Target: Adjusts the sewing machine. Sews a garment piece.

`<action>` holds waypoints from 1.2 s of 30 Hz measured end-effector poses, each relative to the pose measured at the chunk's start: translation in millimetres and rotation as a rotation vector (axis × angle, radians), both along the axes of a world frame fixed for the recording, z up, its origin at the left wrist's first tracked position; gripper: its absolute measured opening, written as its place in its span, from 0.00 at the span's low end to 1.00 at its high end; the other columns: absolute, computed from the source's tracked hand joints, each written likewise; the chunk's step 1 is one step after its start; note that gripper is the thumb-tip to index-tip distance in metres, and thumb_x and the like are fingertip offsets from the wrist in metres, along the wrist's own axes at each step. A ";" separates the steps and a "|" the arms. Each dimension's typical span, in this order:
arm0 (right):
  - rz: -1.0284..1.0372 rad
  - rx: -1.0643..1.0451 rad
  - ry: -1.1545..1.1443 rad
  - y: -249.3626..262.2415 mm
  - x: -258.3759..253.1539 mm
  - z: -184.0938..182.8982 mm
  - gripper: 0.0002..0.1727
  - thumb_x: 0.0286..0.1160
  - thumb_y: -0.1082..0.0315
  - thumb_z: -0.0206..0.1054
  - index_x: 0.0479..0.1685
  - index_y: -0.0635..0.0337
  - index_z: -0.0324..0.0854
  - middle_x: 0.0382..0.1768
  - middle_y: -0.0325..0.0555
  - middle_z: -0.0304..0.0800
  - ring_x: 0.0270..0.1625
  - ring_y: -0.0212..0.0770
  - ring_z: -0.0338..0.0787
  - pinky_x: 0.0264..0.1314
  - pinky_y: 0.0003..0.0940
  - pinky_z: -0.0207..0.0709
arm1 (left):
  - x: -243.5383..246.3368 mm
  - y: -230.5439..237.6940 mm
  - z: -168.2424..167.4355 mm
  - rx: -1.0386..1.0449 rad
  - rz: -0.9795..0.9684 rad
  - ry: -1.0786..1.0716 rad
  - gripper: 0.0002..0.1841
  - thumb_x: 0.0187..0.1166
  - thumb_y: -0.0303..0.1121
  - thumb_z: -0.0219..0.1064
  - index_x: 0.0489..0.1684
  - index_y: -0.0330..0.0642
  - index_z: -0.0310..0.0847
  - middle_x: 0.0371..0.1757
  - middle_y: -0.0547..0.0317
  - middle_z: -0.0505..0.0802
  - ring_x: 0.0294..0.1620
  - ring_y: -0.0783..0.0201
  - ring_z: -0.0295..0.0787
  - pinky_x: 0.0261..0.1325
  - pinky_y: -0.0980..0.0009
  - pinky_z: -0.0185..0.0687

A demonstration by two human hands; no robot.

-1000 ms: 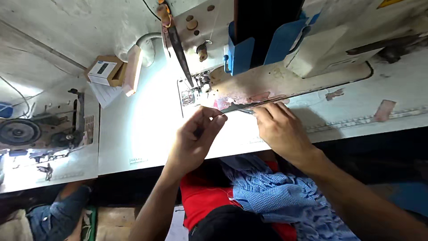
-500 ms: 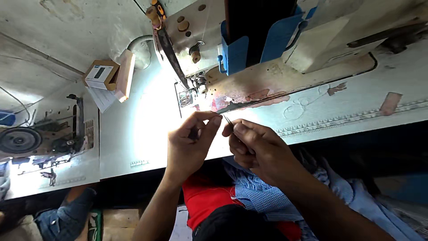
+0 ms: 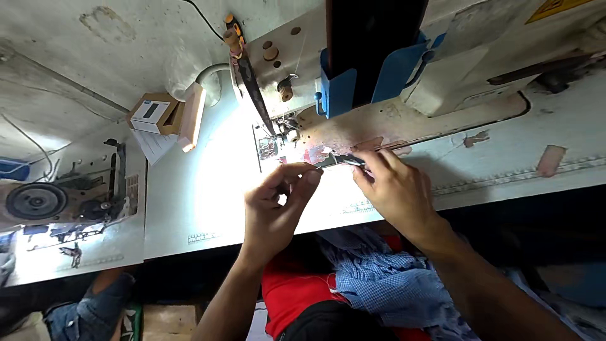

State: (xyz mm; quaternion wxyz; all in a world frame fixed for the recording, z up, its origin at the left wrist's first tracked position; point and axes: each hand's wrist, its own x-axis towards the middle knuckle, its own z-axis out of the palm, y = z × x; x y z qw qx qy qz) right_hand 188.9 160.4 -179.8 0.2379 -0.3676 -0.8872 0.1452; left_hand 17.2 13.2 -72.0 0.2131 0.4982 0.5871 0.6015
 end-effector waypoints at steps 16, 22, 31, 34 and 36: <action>0.508 -0.934 0.912 -66.5 -54.5 98.1 0.16 0.80 0.63 0.69 0.63 0.56 0.80 0.26 0.28 0.76 0.26 0.19 0.73 0.26 0.11 0.68 | -2.6 -3.8 4.6 0.183 0.154 -0.062 0.06 0.84 0.37 0.68 0.47 0.54 0.92 0.43 0.75 0.92 0.47 0.79 0.85 0.52 0.81 0.82; 0.365 -0.325 0.931 -45.3 -75.6 94.7 0.08 0.77 0.69 0.70 0.45 0.63 0.91 0.26 0.32 0.80 0.23 0.18 0.68 0.22 0.11 0.61 | -7.6 4.8 1.8 0.263 0.214 -0.304 0.08 0.86 0.33 0.64 0.44 0.48 0.92 0.45 0.68 0.93 0.49 0.74 0.88 0.58 0.75 0.85; 0.006 0.414 0.748 -11.0 -101.1 117.4 0.09 0.72 0.61 0.76 0.48 0.46 0.95 0.40 0.47 0.84 0.54 0.50 0.78 0.60 0.53 0.59 | -37.9 12.4 -2.8 0.182 0.412 0.060 0.08 0.86 0.31 0.65 0.52 0.47 0.91 0.42 0.71 0.92 0.32 0.79 0.82 0.37 0.81 0.80; -0.037 0.422 0.687 -6.4 -111.1 118.1 0.09 0.71 0.59 0.76 0.48 0.42 0.95 0.49 0.47 0.86 0.62 0.53 0.76 0.61 0.54 0.57 | -46.8 21.3 -7.3 0.187 0.419 0.061 0.12 0.84 0.28 0.66 0.60 0.41 0.88 0.54 0.62 0.93 0.36 0.74 0.84 0.38 0.78 0.82; -0.042 0.437 0.659 -4.4 -114.2 116.8 0.09 0.71 0.58 0.76 0.49 0.41 0.95 0.53 0.46 0.87 0.64 0.53 0.75 0.61 0.54 0.57 | -51.4 28.2 -9.5 0.211 0.414 0.055 0.14 0.82 0.26 0.67 0.63 0.37 0.86 0.50 0.59 0.92 0.35 0.72 0.83 0.36 0.77 0.81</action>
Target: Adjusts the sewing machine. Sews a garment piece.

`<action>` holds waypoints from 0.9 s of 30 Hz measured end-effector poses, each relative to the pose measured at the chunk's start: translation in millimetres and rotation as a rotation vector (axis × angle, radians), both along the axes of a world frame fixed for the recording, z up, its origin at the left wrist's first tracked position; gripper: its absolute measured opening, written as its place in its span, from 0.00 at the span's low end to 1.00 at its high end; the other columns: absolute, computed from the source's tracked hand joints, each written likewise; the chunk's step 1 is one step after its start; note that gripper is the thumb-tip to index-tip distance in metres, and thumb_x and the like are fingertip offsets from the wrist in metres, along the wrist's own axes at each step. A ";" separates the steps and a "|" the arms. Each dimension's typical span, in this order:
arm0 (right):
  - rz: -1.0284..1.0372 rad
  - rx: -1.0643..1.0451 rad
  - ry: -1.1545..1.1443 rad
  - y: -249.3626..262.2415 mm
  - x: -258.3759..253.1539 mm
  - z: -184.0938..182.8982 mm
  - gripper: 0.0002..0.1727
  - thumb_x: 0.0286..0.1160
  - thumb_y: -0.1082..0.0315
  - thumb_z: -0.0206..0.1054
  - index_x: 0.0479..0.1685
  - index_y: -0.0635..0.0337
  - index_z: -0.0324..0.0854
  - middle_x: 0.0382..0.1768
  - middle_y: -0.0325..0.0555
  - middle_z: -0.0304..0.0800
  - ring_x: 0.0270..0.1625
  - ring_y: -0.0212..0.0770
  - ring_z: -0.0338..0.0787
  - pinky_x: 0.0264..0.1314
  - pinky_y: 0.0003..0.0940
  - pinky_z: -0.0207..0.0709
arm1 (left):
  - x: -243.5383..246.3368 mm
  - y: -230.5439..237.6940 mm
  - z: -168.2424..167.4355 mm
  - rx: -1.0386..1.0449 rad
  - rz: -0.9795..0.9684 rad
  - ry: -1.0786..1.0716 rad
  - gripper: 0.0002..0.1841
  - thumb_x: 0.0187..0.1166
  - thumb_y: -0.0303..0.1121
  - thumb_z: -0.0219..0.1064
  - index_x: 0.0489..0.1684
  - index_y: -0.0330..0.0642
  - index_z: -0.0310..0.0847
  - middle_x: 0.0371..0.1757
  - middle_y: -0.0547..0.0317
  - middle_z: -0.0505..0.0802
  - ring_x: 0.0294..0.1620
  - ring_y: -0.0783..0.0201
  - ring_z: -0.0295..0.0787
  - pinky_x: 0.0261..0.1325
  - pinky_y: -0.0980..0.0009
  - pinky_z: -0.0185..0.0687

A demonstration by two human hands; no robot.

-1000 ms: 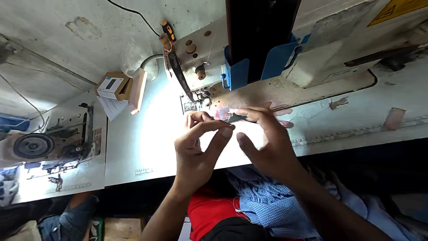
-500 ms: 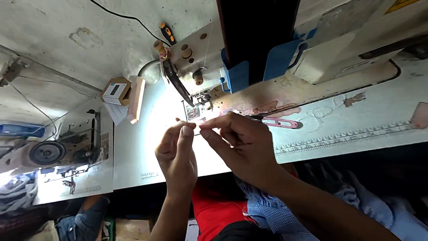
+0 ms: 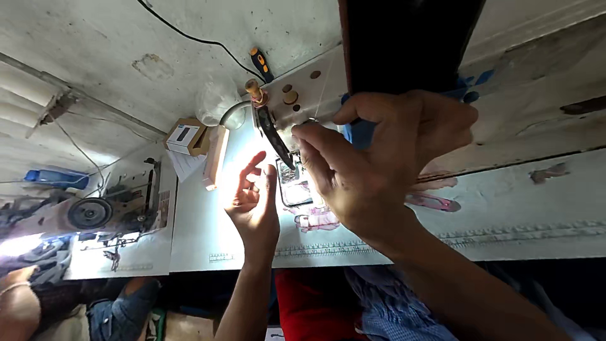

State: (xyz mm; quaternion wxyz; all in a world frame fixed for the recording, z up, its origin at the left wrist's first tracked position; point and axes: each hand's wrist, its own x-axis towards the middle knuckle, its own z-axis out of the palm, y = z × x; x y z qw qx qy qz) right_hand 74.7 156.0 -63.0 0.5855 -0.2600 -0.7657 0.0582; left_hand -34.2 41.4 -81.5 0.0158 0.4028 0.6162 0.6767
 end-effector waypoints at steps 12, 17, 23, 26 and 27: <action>0.012 0.037 -0.095 0.0 -7.2 1.6 0.09 0.71 0.57 0.79 0.48 0.42 0.97 0.57 0.50 0.85 0.66 0.53 0.76 0.70 0.56 0.58 | -3.4 25.3 -1.5 0.138 -0.039 -0.013 0.16 0.80 0.22 0.69 0.65 0.34 0.85 0.59 0.54 0.92 0.46 0.69 0.90 0.48 0.73 0.89; 0.011 0.063 -0.147 5.5 -9.0 0.2 0.10 0.71 0.58 0.78 0.50 0.42 0.96 0.57 0.53 0.84 0.65 0.52 0.77 0.70 0.56 0.59 | -7.1 31.3 0.8 0.239 -0.118 -0.093 0.13 0.76 0.16 0.69 0.57 0.26 0.87 0.52 0.49 0.95 0.48 0.67 0.94 0.52 0.71 0.92; -0.003 0.131 -0.175 8.6 -8.6 5.6 0.08 0.72 0.60 0.76 0.46 0.48 0.95 0.56 0.52 0.84 0.66 0.49 0.76 0.72 0.53 0.59 | -11.1 32.0 0.9 0.287 -0.159 -0.167 0.11 0.73 0.16 0.72 0.52 0.27 0.89 0.46 0.49 0.95 0.43 0.67 0.93 0.48 0.72 0.92; -0.023 0.126 -0.196 9.0 -8.1 8.0 0.09 0.72 0.60 0.76 0.47 0.50 0.95 0.57 0.53 0.82 0.66 0.48 0.76 0.73 0.53 0.59 | -12.7 33.8 -4.0 0.279 -0.112 -0.182 0.10 0.71 0.19 0.76 0.49 0.31 0.92 0.46 0.52 0.96 0.44 0.67 0.92 0.49 0.71 0.91; -0.025 0.125 -0.201 8.6 -8.0 8.7 0.10 0.72 0.60 0.76 0.47 0.51 0.95 0.57 0.52 0.82 0.65 0.48 0.76 0.73 0.52 0.60 | -13.2 34.3 -5.4 0.287 -0.109 -0.191 0.10 0.70 0.20 0.77 0.48 0.32 0.92 0.47 0.51 0.95 0.46 0.66 0.92 0.51 0.69 0.92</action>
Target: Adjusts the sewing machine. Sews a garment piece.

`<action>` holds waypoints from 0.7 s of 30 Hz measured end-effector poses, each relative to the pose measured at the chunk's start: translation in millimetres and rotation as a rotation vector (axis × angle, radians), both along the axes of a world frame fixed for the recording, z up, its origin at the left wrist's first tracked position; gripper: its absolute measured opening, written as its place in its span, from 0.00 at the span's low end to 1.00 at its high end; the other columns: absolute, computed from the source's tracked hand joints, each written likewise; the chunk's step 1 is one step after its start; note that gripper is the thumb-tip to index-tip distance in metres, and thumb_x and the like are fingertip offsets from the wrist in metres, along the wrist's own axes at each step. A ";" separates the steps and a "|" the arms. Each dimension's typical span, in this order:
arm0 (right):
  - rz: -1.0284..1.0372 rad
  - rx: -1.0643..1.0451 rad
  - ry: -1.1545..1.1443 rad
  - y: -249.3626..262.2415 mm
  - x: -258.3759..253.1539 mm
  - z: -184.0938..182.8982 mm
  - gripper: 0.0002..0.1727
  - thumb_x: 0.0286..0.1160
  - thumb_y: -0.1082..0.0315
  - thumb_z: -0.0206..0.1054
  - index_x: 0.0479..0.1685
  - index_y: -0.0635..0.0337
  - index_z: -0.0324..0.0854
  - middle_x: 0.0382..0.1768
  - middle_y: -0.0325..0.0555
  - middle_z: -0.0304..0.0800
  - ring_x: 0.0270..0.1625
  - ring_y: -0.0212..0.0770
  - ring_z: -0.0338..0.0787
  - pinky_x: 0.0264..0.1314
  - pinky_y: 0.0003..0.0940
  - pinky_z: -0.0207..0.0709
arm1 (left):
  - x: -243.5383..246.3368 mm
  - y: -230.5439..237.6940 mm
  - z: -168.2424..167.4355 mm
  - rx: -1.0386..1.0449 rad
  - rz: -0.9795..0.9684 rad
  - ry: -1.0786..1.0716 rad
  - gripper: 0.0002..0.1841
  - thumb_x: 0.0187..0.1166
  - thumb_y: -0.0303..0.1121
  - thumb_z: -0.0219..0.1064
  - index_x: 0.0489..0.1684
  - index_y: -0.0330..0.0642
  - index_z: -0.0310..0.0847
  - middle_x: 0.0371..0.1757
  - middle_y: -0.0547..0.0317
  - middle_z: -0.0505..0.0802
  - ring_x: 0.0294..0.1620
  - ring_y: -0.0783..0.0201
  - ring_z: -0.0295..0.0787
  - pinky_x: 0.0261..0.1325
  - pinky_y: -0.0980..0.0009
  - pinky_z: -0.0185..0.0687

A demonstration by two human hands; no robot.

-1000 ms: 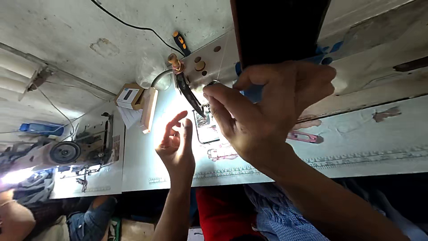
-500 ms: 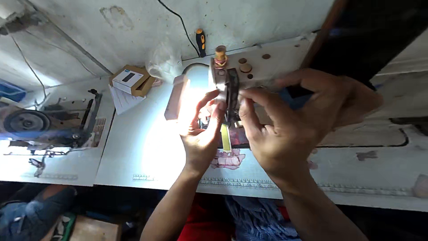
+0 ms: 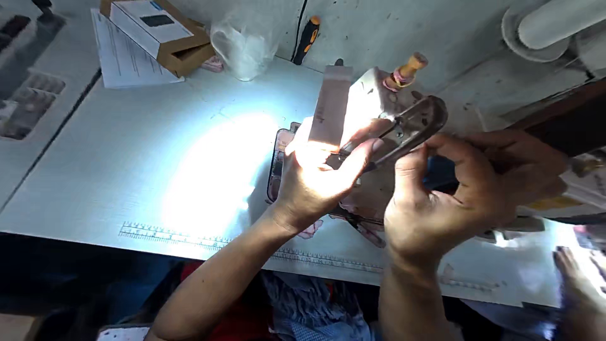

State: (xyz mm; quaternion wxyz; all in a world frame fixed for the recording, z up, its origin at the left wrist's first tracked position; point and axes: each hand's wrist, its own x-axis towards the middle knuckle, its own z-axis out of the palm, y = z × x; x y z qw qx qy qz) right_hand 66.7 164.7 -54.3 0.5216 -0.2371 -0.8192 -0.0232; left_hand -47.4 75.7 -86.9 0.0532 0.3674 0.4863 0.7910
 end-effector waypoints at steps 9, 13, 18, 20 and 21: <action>0.035 -0.052 0.002 -4.7 -2.4 3.8 0.09 0.74 0.63 0.73 0.46 0.55 0.94 0.56 0.47 0.81 0.65 0.41 0.76 0.71 0.42 0.64 | -5.3 3.3 -3.1 0.013 0.029 -0.006 0.10 0.68 0.23 0.79 0.45 0.34 0.90 0.42 0.54 0.92 0.46 0.66 0.89 0.49 0.70 0.88; 0.038 -0.048 0.012 -4.0 -3.5 4.7 0.09 0.74 0.65 0.74 0.46 0.58 0.94 0.56 0.47 0.80 0.62 0.39 0.77 0.68 0.39 0.67 | -6.9 4.5 -4.7 0.001 0.032 0.013 0.09 0.69 0.25 0.79 0.44 0.35 0.90 0.41 0.56 0.93 0.46 0.67 0.89 0.50 0.71 0.86; 0.011 -0.063 -0.002 -6.2 -3.6 5.0 0.09 0.73 0.65 0.74 0.46 0.59 0.94 0.56 0.46 0.79 0.62 0.38 0.77 0.68 0.37 0.68 | -8.0 3.3 -5.3 -0.005 0.019 0.010 0.13 0.68 0.25 0.79 0.49 0.34 0.89 0.45 0.55 0.93 0.49 0.67 0.90 0.53 0.71 0.89; 0.006 -0.070 -0.005 -6.4 -3.1 5.0 0.10 0.73 0.64 0.74 0.46 0.58 0.94 0.57 0.47 0.79 0.63 0.39 0.77 0.69 0.38 0.67 | -8.1 3.4 -5.6 -0.003 0.010 0.015 0.14 0.68 0.25 0.79 0.50 0.34 0.90 0.46 0.55 0.93 0.49 0.67 0.90 0.54 0.71 0.88; 0.004 -0.073 -0.006 -6.4 -3.0 5.0 0.10 0.73 0.64 0.74 0.46 0.57 0.94 0.57 0.47 0.80 0.64 0.39 0.76 0.70 0.38 0.68 | -8.0 3.7 -6.0 0.000 0.004 0.012 0.14 0.69 0.25 0.79 0.51 0.33 0.89 0.46 0.55 0.94 0.49 0.68 0.90 0.54 0.71 0.89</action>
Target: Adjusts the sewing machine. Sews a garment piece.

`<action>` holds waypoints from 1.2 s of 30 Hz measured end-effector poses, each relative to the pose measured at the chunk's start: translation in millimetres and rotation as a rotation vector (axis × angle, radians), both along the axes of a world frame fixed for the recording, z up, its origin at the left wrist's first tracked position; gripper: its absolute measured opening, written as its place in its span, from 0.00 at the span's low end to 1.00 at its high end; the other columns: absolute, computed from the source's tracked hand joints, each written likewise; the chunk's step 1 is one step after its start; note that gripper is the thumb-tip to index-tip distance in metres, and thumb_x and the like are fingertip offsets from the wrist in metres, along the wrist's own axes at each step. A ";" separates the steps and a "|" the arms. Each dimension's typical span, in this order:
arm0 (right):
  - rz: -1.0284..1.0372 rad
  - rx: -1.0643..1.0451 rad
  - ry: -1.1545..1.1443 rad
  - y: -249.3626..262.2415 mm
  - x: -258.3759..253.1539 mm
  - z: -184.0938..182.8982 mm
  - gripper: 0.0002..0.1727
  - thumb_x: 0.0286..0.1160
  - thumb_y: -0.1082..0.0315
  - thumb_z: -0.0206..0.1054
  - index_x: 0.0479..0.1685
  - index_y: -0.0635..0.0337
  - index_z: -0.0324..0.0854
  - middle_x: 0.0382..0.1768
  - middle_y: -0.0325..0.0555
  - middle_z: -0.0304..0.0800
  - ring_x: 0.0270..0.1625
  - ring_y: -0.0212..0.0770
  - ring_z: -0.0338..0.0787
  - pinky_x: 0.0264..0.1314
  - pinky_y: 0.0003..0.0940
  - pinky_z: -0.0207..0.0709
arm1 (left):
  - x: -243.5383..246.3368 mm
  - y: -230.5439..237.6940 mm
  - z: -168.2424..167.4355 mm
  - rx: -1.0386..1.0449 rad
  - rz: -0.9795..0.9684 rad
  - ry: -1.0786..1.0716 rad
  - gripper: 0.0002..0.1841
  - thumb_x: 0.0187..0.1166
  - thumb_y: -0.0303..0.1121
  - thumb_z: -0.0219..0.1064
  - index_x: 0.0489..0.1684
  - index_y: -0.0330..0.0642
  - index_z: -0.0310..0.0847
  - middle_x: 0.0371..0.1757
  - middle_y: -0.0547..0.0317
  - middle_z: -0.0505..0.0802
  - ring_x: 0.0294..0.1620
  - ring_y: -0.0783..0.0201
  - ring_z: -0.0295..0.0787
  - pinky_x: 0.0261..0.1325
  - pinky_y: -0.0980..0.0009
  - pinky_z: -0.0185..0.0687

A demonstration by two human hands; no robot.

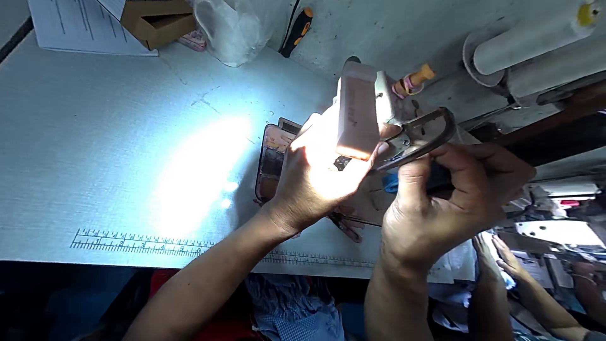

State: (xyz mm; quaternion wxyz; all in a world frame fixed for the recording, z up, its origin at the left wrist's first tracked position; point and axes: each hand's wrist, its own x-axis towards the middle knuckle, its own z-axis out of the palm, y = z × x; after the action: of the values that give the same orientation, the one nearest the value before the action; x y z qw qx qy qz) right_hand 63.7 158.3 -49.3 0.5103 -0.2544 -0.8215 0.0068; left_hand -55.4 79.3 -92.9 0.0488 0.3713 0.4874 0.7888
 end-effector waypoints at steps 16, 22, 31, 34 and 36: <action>0.024 -0.034 -0.085 -1.7 2.3 10.0 0.09 0.72 0.63 0.78 0.46 0.55 0.95 0.57 0.43 0.80 0.62 0.35 0.76 0.69 0.36 0.65 | -2.0 5.5 -0.8 -0.027 0.030 0.215 0.07 0.72 0.28 0.75 0.43 0.43 0.97 0.40 0.55 0.92 0.48 0.65 0.85 0.53 0.68 0.81; 0.028 -0.054 -0.131 -3.5 4.8 13.5 0.09 0.71 0.61 0.78 0.45 0.53 0.96 0.59 0.45 0.81 0.64 0.37 0.76 0.70 0.40 0.63 | 1.5 7.4 4.4 -0.014 0.193 0.396 0.07 0.77 0.23 0.68 0.45 0.33 0.91 0.41 0.50 0.92 0.48 0.60 0.87 0.53 0.63 0.82; 0.068 -0.160 0.127 -36.7 44.6 -33.5 0.17 0.72 0.58 0.76 0.57 0.48 0.81 0.54 0.31 0.84 0.60 0.28 0.81 0.64 0.28 0.75 | -3.6 -44.2 -14.2 0.119 -0.410 -0.353 0.21 0.87 0.35 0.59 0.76 0.43 0.67 0.64 0.59 0.86 0.62 0.66 0.85 0.66 0.69 0.83; 0.075 -0.330 0.116 -37.9 44.7 -52.1 0.17 0.73 0.62 0.76 0.58 0.56 0.85 0.35 0.35 0.86 0.39 0.29 0.83 0.43 0.28 0.77 | -2.6 -43.6 -10.5 0.342 -0.534 -0.553 0.14 0.89 0.31 0.53 0.68 0.43 0.73 0.65 0.51 0.88 0.70 0.54 0.86 0.77 0.57 0.80; 0.043 -0.387 0.080 -34.2 38.7 -54.3 0.19 0.73 0.62 0.75 0.62 0.59 0.88 0.29 0.35 0.87 0.30 0.28 0.82 0.33 0.26 0.75 | -2.0 -42.6 -8.0 0.377 -0.567 -0.594 0.14 0.91 0.29 0.46 0.63 0.40 0.77 0.64 0.47 0.89 0.70 0.51 0.86 0.77 0.56 0.79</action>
State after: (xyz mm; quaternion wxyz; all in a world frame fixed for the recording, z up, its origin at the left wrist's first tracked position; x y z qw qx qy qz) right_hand 102.4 124.1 -103.6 0.4840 -0.3295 -0.7891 0.1856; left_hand -57.5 36.8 -100.9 0.3320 0.2501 0.1793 0.8916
